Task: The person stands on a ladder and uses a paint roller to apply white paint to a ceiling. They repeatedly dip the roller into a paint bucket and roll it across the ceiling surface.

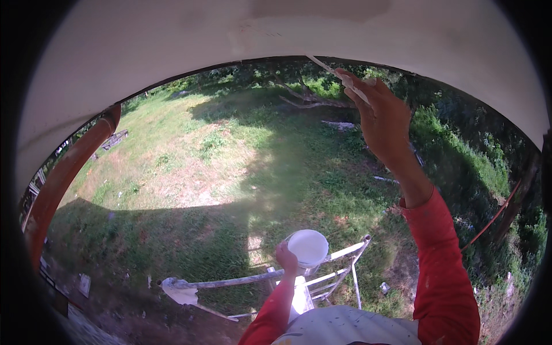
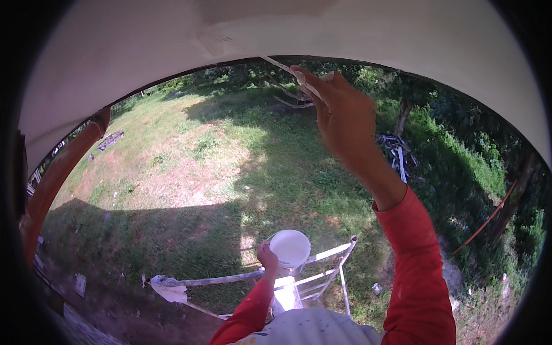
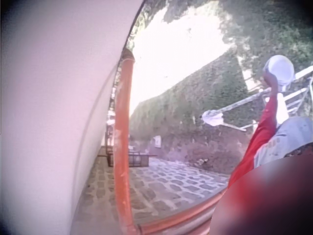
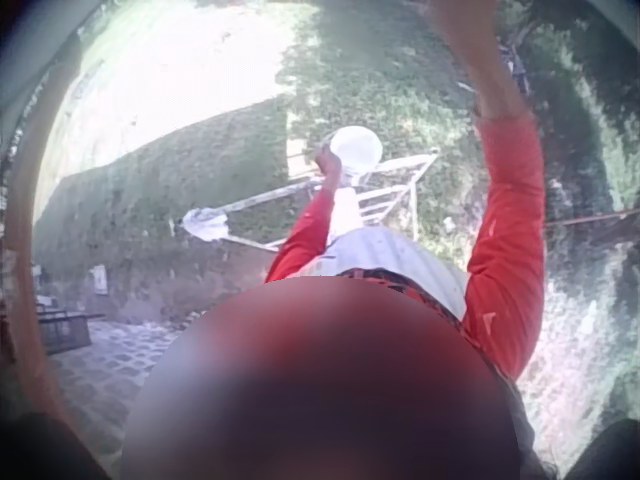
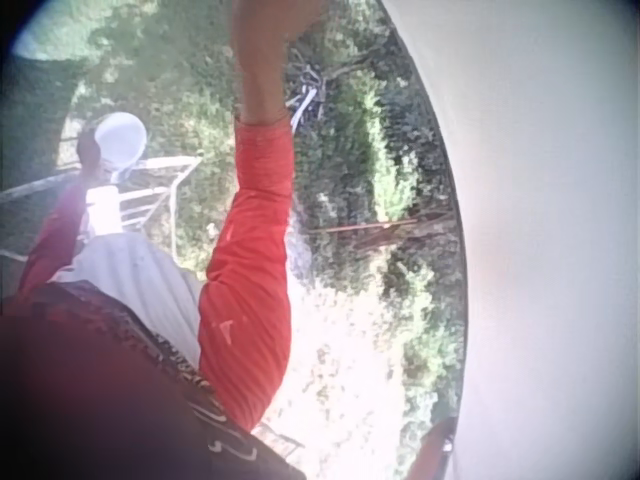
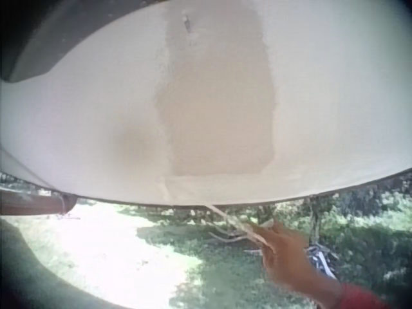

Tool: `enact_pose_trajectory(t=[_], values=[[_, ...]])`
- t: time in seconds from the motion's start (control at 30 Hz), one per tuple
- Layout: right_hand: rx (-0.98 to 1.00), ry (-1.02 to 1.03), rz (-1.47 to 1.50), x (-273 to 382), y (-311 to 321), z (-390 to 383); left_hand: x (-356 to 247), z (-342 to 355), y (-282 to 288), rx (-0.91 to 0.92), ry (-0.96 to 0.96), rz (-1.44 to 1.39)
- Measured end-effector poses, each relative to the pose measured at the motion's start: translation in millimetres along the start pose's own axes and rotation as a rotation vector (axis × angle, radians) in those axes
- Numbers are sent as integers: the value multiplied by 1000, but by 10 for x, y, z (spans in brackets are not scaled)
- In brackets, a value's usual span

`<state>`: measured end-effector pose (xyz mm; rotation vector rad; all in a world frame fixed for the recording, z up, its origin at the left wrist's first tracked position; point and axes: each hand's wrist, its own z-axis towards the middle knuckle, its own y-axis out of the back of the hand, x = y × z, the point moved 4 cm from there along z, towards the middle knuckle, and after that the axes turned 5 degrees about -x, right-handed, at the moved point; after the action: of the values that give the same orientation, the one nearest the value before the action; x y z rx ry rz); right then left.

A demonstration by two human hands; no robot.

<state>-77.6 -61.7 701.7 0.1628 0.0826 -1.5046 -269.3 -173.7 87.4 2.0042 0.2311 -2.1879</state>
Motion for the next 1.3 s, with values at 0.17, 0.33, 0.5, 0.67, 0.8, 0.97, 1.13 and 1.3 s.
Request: enact_pose_trajectory(t=[0.17, 0.33, 0.5, 0.67, 0.8, 0.97, 1.13, 1.3], values=[[21, -177, -27, -488, 389, -264, 80, 10, -32, -47, -235, 59], [12, -347, -14, -1144, 762, -580, 5, -19, 0, 13, -17, -78], [-13, -421, -80, -1641, 1185, -784, -120, -38, 25, 2, -12, -72], [7, -487, -171, -1861, 1423, -881, -79, 4, 8, 5, -62, 30], [-22, -291, -133, -1603, 1338, -734, -59, 16, 12, -24, -52, 62], [-10, -140, -63, -1066, 866, -462, -90, -20, 10, -5, -15, -23], [-6, -130, -33, -932, 668, -398, -39, 4, -5, -9, -60, -20], [-34, -237, -94, -1228, 1030, -553, 61, 46, -29, 0, -55, -40]])
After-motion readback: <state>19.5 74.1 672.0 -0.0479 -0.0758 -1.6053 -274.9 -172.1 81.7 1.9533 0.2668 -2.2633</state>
